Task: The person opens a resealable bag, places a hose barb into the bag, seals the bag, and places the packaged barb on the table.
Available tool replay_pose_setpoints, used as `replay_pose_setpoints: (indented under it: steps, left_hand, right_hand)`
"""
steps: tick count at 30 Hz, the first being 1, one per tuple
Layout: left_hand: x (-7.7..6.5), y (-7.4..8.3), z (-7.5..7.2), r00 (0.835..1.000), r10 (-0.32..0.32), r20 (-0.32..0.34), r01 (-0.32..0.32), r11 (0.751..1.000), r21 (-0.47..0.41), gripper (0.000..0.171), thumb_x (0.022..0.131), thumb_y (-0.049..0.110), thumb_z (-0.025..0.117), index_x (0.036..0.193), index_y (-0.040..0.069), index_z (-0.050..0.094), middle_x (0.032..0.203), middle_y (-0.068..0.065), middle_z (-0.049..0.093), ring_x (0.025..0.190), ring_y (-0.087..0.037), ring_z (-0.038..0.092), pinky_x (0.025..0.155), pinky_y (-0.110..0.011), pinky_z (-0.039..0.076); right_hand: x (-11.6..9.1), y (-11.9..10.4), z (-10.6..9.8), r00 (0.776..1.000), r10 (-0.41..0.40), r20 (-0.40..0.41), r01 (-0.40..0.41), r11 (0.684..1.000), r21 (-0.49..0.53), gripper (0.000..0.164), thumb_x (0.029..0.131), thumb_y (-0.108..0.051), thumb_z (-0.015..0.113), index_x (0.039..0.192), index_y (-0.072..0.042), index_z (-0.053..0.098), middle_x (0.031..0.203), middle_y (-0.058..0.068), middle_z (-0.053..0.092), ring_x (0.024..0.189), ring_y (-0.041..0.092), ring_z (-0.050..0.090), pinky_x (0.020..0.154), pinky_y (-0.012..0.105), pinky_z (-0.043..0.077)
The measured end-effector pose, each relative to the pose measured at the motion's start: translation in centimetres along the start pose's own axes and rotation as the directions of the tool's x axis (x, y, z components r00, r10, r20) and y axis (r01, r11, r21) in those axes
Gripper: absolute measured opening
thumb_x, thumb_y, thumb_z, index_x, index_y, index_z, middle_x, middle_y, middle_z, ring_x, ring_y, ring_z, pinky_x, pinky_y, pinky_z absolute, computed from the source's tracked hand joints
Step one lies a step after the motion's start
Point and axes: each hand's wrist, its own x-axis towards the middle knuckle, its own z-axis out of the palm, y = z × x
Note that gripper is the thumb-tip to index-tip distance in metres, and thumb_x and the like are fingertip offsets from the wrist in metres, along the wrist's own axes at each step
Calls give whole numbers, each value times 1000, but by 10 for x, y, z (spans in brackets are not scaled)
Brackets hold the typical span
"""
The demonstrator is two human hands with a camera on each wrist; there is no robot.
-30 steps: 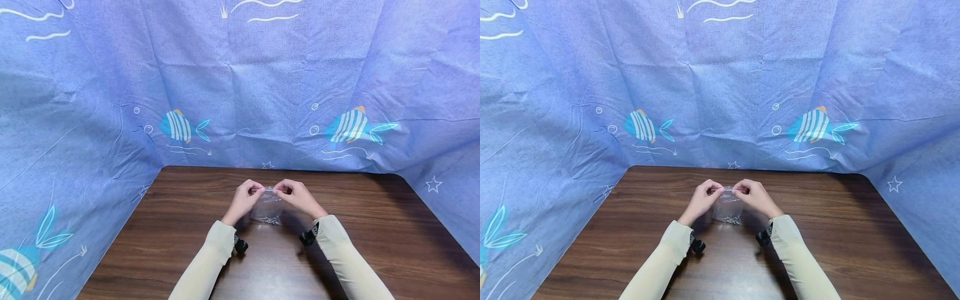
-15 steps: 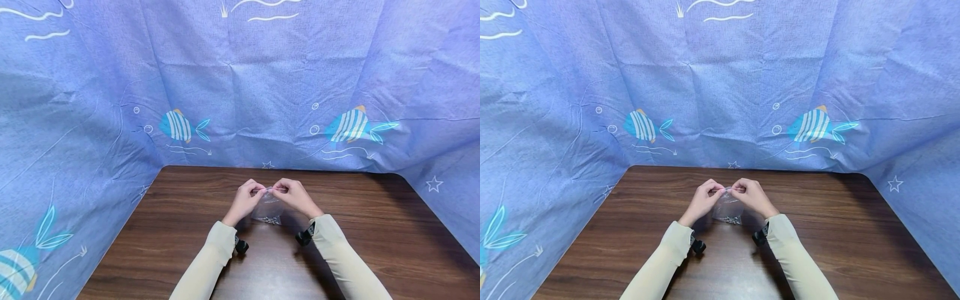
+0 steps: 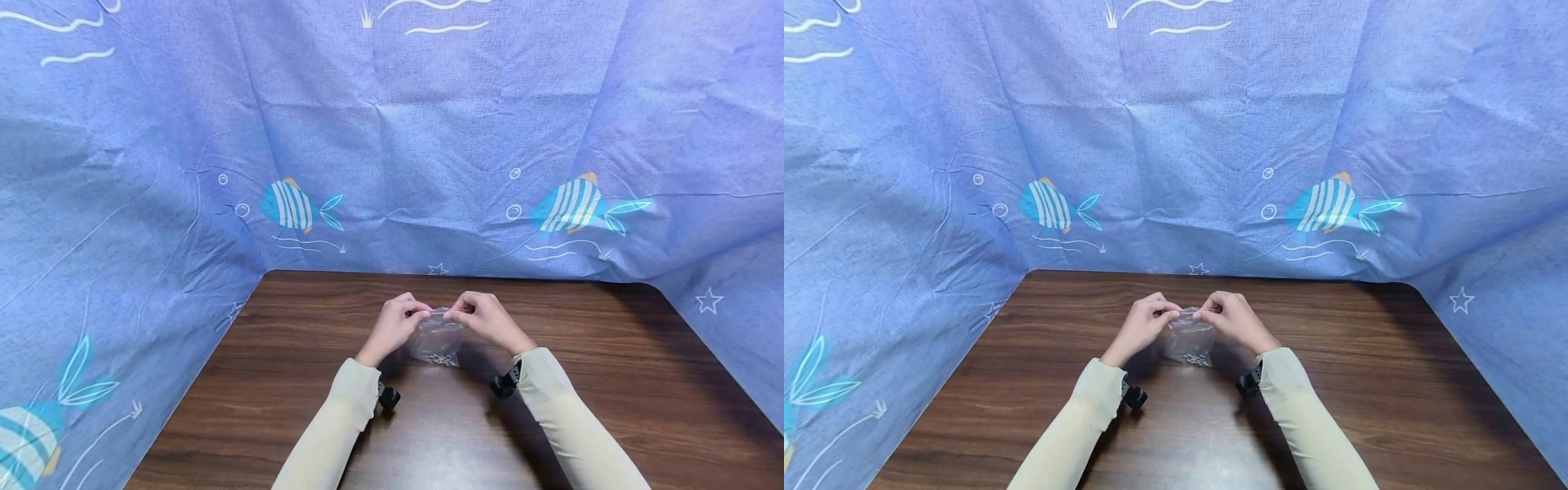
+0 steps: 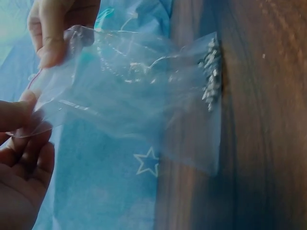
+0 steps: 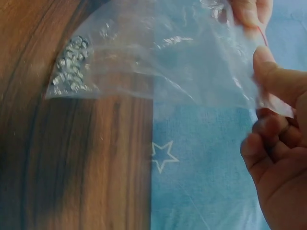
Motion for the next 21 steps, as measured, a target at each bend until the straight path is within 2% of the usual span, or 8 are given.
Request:
replay_pose_setpoints:
  steps: [4, 10, 16, 21]
  left_hand:
    - [1, 2, -6, 999, 4, 47, -6, 999, 37, 11, 88, 5, 67, 92, 4, 76, 72, -4, 58, 65, -6, 44, 60, -19, 39]
    - [0, 10, -15, 991, 7, 133, -19, 996, 88, 17, 89, 0, 63, 97, 6, 76, 73, -3, 58, 65, -7, 45, 61, -19, 39]
    - [-5, 26, -27, 982, 17, 189, -35, 995, 92, 14, 87, 5, 67, 97, 7, 76, 78, -3, 68, 63, -5, 46, 59, -18, 40]
    - [-9, 38, -35, 974, -26, 224, 11, 998, 67, 12, 86, 10, 70, 95, 9, 77, 82, -2, 74, 61, -1, 50, 57, -18, 42]
  right_hand:
    - [-1, 4, -7, 992, -127, 22, 127, 992, -16, 4, 82, -12, 74, 82, -9, 72, 76, -2, 68, 65, 0, 53, 60, 21, 46]
    - [-4, 5, -21, 947, -307, 94, 310, 950, -28, 9, 83, -3, 71, 90, -7, 75, 77, -4, 65, 66, 0, 51, 60, 20, 46]
    - [-10, -5, -39, 907, -371, 199, 386, 922, -38, 12, 84, -5, 70, 94, -9, 75, 79, -8, 61, 68, -1, 50, 63, 19, 45]
    - [-15, -14, -52, 878, -407, 251, 424, 906, -14, 12, 85, -6, 69, 95, -11, 74, 80, -8, 62, 70, -1, 50, 63, 19, 45]
